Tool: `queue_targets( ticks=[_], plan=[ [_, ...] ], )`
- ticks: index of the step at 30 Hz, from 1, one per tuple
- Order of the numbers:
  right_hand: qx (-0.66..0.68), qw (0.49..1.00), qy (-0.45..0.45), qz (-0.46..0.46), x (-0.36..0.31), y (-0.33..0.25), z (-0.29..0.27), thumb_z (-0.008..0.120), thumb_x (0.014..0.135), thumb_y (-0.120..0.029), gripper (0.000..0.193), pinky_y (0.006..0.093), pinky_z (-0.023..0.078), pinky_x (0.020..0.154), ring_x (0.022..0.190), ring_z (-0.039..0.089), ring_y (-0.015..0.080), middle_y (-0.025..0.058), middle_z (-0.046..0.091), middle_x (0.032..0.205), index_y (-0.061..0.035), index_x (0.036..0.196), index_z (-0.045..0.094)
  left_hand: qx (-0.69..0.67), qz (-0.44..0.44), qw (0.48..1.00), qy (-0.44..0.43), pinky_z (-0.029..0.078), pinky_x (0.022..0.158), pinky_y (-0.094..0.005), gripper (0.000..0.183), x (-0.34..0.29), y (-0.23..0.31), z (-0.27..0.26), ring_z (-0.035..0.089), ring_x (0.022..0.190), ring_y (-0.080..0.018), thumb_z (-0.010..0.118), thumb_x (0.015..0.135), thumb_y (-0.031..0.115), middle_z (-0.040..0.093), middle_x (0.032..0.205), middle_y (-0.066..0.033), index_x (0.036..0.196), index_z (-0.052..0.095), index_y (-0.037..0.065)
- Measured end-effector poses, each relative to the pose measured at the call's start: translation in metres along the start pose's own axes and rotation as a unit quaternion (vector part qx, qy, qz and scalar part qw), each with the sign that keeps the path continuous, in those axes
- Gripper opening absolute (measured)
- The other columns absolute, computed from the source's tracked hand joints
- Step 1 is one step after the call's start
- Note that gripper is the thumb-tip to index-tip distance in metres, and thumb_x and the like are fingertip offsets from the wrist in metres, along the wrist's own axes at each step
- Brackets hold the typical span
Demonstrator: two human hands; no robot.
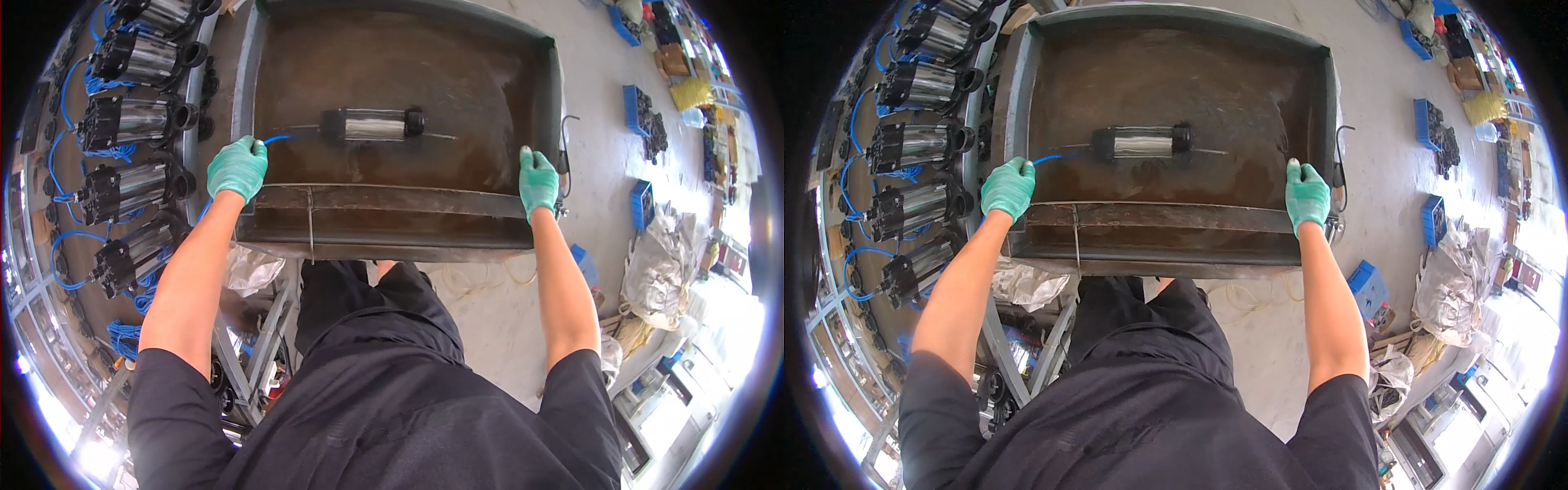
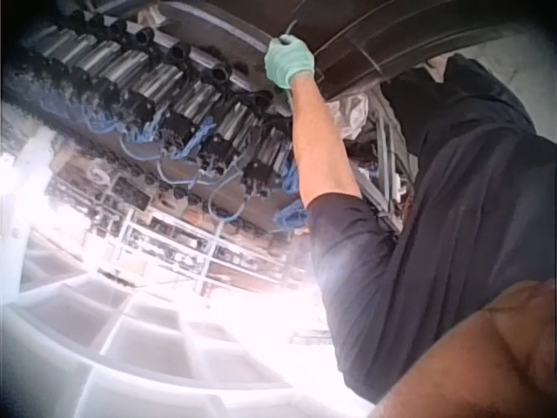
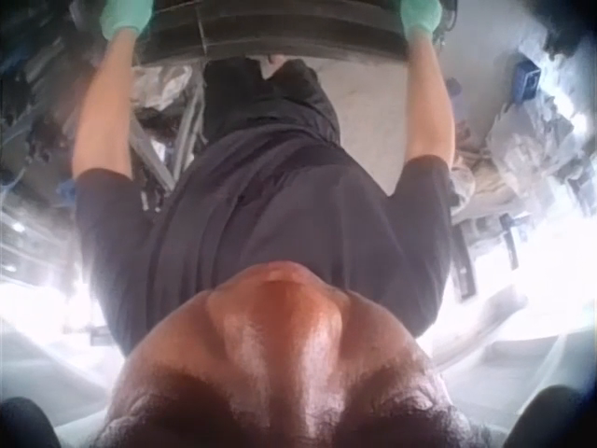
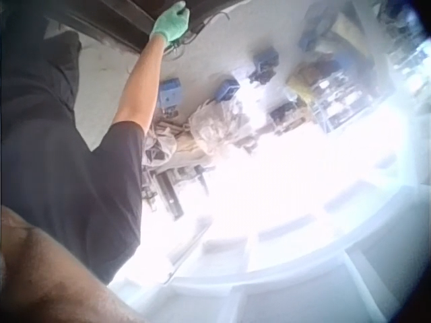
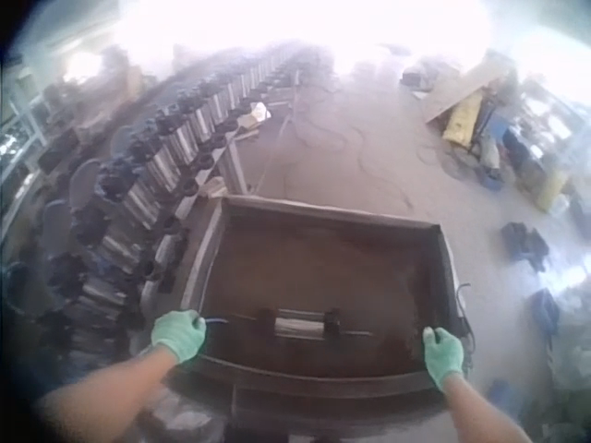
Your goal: The person tests submersible pumps by attaching an air hose to each pump, submerging it into a water tank, removing it from the water, disconnecting the hose, and setting the pump onto the assembly line.
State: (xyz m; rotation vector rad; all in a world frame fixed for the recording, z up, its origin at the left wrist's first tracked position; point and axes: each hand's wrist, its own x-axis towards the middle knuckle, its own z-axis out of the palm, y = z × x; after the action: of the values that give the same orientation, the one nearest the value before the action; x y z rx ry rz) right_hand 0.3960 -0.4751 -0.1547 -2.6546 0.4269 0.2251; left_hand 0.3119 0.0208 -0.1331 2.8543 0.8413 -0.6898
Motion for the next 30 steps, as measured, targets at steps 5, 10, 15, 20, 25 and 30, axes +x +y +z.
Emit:
queue_targets(
  ticks=[5,10,15,20,25,30],
  plan=[
    [-0.116,0.993,-0.018,-0.014,-0.0043,-0.0091,-0.0005,0.048,0.1,-0.05,0.048,0.0531,0.05,0.085,0.094,0.064,0.0467,0.0232,0.07,0.095,-0.0088,0.094,0.07,0.012,-0.004,1.0,0.008,0.053,0.09,-0.0515,0.038,0.0014,-0.0012,0.0035,0.067,0.102,-0.0417,0.045,0.1,0.044,0.072,0.108,-0.0183,0.113,0.07,0.018],
    [-0.122,0.992,-0.015,-0.02,-0.0022,-0.0078,0.0008,0.047,0.1,-0.049,0.047,0.0531,0.05,0.085,0.093,0.065,0.0453,0.0221,0.071,0.095,-0.0097,0.094,0.071,0.01,-0.004,1.0,0.01,0.053,0.089,-0.0514,0.038,0.0031,-0.0011,0.0069,0.067,0.102,-0.0416,0.046,0.1,0.044,0.072,0.107,-0.0182,0.112,0.07,0.017],
    [-0.123,0.992,-0.023,-0.007,-0.0026,-0.0098,-0.0006,0.046,0.101,-0.048,0.047,0.0529,0.051,0.084,0.092,0.066,0.045,0.0215,0.071,0.096,-0.0089,0.093,0.071,0.006,-0.005,1.0,0.017,0.053,0.09,-0.0508,0.037,0.0013,0.0006,0.0052,0.067,0.102,-0.0417,0.047,0.099,0.043,0.072,0.107,-0.0182,0.112,0.07,0.017],
    [-0.132,0.991,-0.02,-0.006,-0.0012,-0.0074,0.0016,0.046,0.101,-0.048,0.047,0.053,0.051,0.085,0.094,0.066,0.0447,0.0216,0.071,0.097,-0.009,0.095,0.072,0.003,-0.01,1.0,0.008,0.053,0.09,-0.0509,0.037,0.001,0.0018,0.0031,0.067,0.102,-0.0419,0.048,0.099,0.043,0.072,0.108,-0.0181,0.112,0.07,0.017],
    [-0.139,0.99,-0.023,-0.01,-0.0012,-0.0062,0.0007,0.045,0.101,-0.048,0.047,0.053,0.051,0.086,0.095,0.066,0.0445,0.0212,0.071,0.097,-0.0098,0.096,0.072,0.011,-0.012,1.0,0.007,0.053,0.089,-0.0511,0.037,-0.0003,0.0054,0.0009,0.067,0.102,-0.042,0.048,0.099,0.043,0.072,0.107,-0.0182,0.113,0.07,0.018],
    [-0.146,0.989,-0.036,-0.005,0.0,-0.0088,0.001,0.044,0.102,-0.048,0.048,0.0535,0.051,0.087,0.096,0.066,0.0445,0.0213,0.072,0.098,-0.0107,0.097,0.072,0.006,-0.014,1.0,0.012,0.054,0.089,-0.0512,0.037,0.0016,0.0007,0.0045,0.067,0.102,-0.042,0.048,0.099,0.043,0.072,0.107,-0.0188,0.112,0.07,0.017]
  ],
)
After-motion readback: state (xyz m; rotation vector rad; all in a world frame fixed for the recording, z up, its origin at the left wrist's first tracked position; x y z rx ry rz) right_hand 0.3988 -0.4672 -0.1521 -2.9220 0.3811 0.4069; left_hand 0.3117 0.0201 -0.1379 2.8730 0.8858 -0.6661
